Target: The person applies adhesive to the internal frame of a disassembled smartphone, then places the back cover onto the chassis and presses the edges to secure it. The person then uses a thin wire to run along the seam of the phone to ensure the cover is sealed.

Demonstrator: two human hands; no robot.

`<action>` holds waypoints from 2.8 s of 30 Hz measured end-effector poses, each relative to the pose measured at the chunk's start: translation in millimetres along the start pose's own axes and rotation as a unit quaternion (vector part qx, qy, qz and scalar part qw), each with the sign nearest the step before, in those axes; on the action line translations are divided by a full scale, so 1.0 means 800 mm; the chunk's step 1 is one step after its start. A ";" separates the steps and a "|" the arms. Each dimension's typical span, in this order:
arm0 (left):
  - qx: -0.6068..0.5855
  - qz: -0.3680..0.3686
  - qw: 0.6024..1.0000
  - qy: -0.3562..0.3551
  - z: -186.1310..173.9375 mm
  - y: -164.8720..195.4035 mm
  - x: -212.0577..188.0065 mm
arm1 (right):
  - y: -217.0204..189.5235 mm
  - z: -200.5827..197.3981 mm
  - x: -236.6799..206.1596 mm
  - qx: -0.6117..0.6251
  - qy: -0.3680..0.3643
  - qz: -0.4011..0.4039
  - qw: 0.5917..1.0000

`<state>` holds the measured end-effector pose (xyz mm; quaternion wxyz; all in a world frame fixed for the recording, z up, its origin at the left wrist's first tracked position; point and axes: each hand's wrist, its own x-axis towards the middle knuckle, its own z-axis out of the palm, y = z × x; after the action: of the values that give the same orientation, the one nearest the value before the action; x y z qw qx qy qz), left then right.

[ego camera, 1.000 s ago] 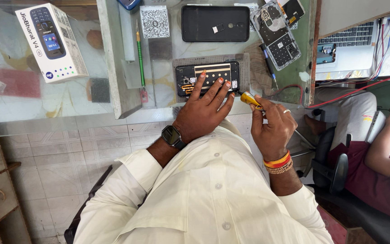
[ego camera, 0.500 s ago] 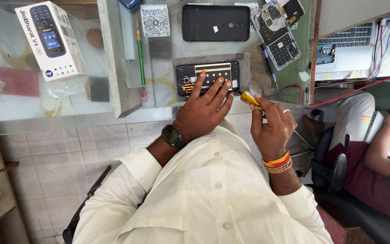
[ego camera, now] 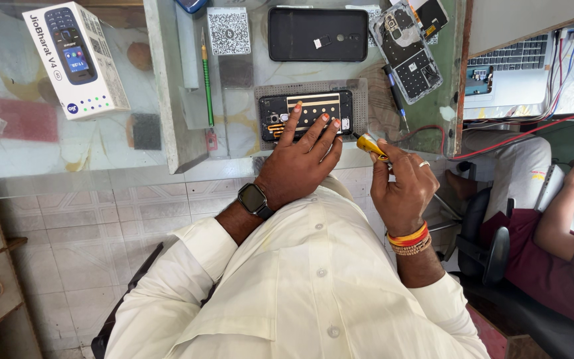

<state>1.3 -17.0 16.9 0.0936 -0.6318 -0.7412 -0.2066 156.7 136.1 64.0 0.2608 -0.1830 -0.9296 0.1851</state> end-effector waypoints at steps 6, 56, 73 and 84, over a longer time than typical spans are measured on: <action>-0.004 -0.009 1.000 -0.013 0.001 0.002 0.002 | 0.001 0.003 0.000 -0.001 0.008 0.000 1.000; -0.016 -0.005 1.000 0.022 -0.026 -0.002 0.006 | -0.009 0.012 0.042 -0.010 0.016 -0.023 1.000; -0.190 -0.334 0.907 0.174 -0.084 -0.048 -0.102 | -0.082 0.065 0.108 0.142 -0.084 -0.123 0.979; -0.193 -0.290 0.921 0.176 -0.086 -0.056 -0.110 | -0.096 0.095 0.111 0.130 -0.080 -0.151 0.977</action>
<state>-34.2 -130.6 34.7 0.0345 -0.3483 -0.8091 -0.4721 25.5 89.6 73.9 0.2322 0.0102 -0.9324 0.2768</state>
